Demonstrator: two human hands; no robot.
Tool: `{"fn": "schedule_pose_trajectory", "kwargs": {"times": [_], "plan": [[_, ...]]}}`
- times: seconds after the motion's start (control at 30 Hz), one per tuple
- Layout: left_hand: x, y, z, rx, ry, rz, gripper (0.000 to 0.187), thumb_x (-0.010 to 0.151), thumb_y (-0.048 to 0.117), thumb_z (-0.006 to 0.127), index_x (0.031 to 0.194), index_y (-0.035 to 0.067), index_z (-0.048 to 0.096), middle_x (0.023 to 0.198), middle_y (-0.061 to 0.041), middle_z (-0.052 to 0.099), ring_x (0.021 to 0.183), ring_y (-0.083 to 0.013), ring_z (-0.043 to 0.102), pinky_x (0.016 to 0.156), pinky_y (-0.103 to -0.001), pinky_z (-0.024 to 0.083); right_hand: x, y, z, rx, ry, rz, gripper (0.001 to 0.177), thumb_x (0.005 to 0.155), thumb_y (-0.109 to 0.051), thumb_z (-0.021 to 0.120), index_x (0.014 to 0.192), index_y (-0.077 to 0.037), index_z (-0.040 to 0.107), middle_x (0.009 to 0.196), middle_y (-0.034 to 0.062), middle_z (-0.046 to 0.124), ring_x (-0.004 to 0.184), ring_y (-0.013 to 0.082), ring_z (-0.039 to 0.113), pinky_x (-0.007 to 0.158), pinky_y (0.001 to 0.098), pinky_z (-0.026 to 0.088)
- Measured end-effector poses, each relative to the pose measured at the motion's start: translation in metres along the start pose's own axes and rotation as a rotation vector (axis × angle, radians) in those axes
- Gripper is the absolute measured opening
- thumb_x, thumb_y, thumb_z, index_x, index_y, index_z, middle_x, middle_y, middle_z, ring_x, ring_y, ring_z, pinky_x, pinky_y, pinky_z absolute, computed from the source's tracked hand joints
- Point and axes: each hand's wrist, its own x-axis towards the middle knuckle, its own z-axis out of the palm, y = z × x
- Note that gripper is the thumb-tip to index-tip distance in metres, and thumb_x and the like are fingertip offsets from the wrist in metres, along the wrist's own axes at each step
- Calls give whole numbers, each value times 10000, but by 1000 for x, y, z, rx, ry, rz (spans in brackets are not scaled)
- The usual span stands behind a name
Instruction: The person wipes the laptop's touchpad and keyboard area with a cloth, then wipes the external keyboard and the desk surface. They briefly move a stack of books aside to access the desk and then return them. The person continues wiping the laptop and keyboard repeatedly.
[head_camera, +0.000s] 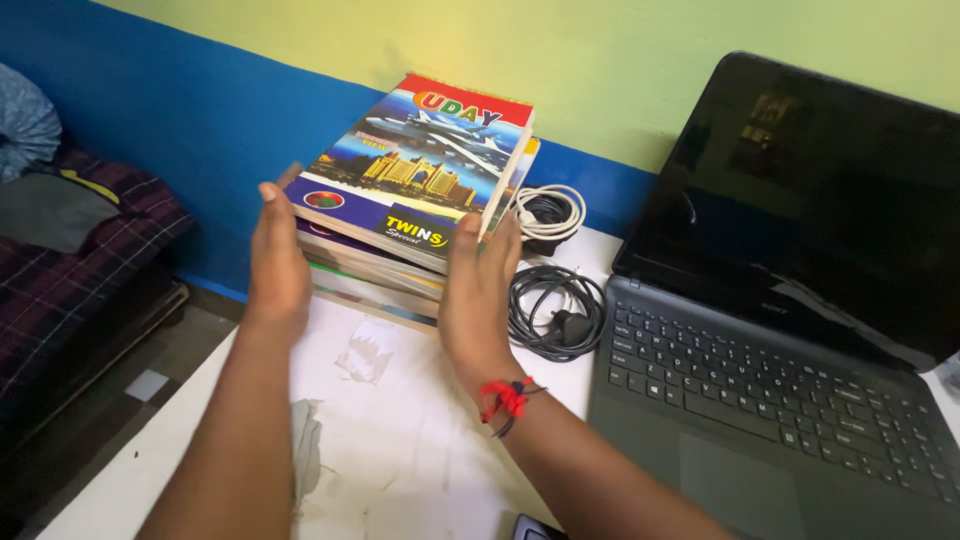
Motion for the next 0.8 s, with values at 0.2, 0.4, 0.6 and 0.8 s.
{"fn": "schedule_pose_trajectory", "kwargs": {"times": [0.2,0.4,0.6,0.8], "plan": [[-2,13,8,-23,-14,95,692,1084,548,340,1463,-1,523,1454,-160,568,1347,-230,512,1186,-358,351,13,-3,2,-45,-60,-140,954,1024,-639,332,1595,97,126,1702,267,124,1603,365,98,1269,402,105],[-2,9,7,-82,-36,119,702,1077,569,344,1477,12,494,1481,-150,537,1394,-230,478,1206,-369,323,19,8,-22,-123,-280,-191,1027,1004,-675,358,1614,80,23,1705,286,61,1579,367,90,1238,408,131],[0,-2,-2,-164,36,20,832,1004,684,299,1528,53,445,1561,-162,472,1457,-244,422,1222,-385,247,69,1,-19,320,-96,138,1059,905,-760,394,1598,9,171,1635,221,325,1493,316,382,1154,415,369],[8,-19,-6,-227,40,-70,885,992,699,341,1522,-6,415,1599,-151,435,1469,-233,396,1233,-393,224,104,-5,-20,531,-354,308,1070,786,-804,411,1562,-79,285,1558,181,464,1397,310,505,1090,439,451]]}}
